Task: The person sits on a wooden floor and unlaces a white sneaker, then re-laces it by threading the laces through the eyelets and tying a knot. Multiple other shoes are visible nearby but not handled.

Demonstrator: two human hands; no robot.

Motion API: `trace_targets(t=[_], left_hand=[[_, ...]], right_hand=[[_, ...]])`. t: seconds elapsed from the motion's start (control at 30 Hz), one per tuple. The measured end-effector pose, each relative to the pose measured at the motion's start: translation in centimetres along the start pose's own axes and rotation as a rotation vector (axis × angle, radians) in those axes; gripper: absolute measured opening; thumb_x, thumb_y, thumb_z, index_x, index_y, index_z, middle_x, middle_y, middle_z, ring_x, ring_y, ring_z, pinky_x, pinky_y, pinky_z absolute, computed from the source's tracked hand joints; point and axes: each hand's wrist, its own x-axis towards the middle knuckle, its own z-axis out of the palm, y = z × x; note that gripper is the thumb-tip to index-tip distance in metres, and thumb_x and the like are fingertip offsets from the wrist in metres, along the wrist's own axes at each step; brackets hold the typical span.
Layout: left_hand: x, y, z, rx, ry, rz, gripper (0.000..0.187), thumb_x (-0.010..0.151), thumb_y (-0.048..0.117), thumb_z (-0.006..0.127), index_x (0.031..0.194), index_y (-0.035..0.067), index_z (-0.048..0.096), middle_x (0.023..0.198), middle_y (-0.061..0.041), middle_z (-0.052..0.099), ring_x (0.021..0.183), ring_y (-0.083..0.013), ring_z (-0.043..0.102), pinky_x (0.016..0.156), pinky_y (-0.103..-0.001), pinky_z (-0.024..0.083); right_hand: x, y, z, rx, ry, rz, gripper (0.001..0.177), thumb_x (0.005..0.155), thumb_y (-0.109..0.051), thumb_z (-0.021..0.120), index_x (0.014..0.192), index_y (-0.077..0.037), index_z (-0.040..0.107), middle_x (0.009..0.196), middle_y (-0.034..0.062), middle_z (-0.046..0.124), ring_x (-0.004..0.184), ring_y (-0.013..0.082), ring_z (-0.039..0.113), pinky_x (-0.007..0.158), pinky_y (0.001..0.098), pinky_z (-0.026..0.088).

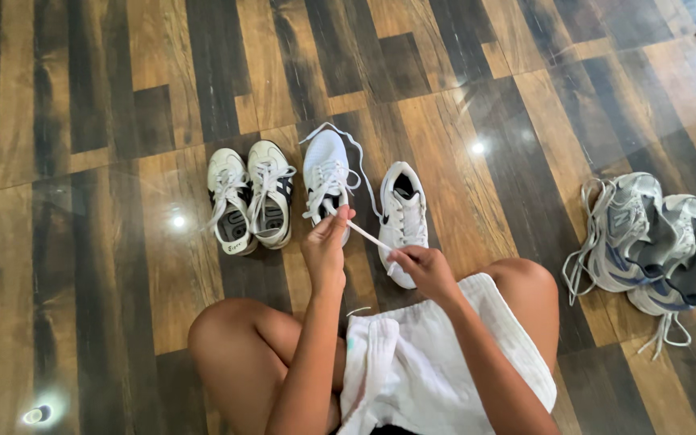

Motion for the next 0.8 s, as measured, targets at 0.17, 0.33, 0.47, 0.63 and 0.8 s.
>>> trace_targets(t=[0.17, 0.33, 0.47, 0.63, 0.8], left_hand=[[-1.3, -3.3, 0.7, 0.132, -0.091, -0.028, 0.028, 0.093, 0.025, 0.077, 0.097, -0.003, 0.081, 0.087, -0.004, 0.077, 0.078, -0.0064, 0.064, 0.073, -0.022, 0.049], [-4.3, -6.3, 1.2, 0.497, -0.267, 0.039, 0.027, 0.099, 0.025, 0.073, 0.092, -0.001, 0.079, 0.073, -0.006, 0.069, 0.067, -0.0054, 0.053, 0.059, -0.028, 0.043], [-5.5, -6.9, 0.9, 0.595, -0.312, 0.107, 0.022, 0.094, 0.02, 0.071, 0.089, 0.001, 0.078, 0.07, -0.009, 0.074, 0.061, -0.0077, 0.065, 0.058, -0.03, 0.05], [-6.1, -7.2, 1.1, 0.783, -0.411, 0.03, 0.02, 0.09, 0.021, 0.075, 0.089, 0.001, 0.077, 0.061, -0.015, 0.066, 0.047, -0.0194, 0.057, 0.051, -0.037, 0.044], [-5.8, -6.7, 1.8, 0.795, -0.493, 0.075, 0.025, 0.091, 0.023, 0.075, 0.082, -0.001, 0.075, 0.062, -0.015, 0.065, 0.047, -0.0257, 0.055, 0.051, -0.039, 0.044]], right_hand=[[-1.0, 1.1, -1.1, -0.172, 0.087, -0.17, 0.029, 0.099, -0.024, 0.067, 0.112, 0.001, 0.076, 0.099, 0.0078, 0.066, 0.092, 0.0144, 0.057, 0.079, 0.0293, 0.045], [0.9, 3.1, 0.2, 0.223, 0.074, -0.12, 0.031, 0.103, -0.026, 0.06, 0.116, 0.0, 0.072, 0.106, 0.0012, 0.073, 0.098, 0.0074, 0.064, 0.09, 0.0231, 0.05], [0.7, 5.2, 0.4, 0.298, 0.046, 0.11, 0.032, 0.103, -0.025, 0.066, 0.11, 0.004, 0.078, 0.092, 0.001, 0.07, 0.085, 0.0086, 0.059, 0.079, 0.0269, 0.047], [0.3, 6.4, -0.4, 0.45, -0.002, 0.43, 0.027, 0.099, -0.024, 0.066, 0.105, 0.0, 0.077, 0.082, 0.0015, 0.07, 0.072, 0.0106, 0.06, 0.063, 0.0316, 0.052], [1.3, 5.8, -1.0, 0.777, 0.015, 0.364, 0.021, 0.1, -0.018, 0.064, 0.109, 0.001, 0.07, 0.096, 0.0057, 0.075, 0.08, 0.0105, 0.069, 0.072, 0.0257, 0.057]])
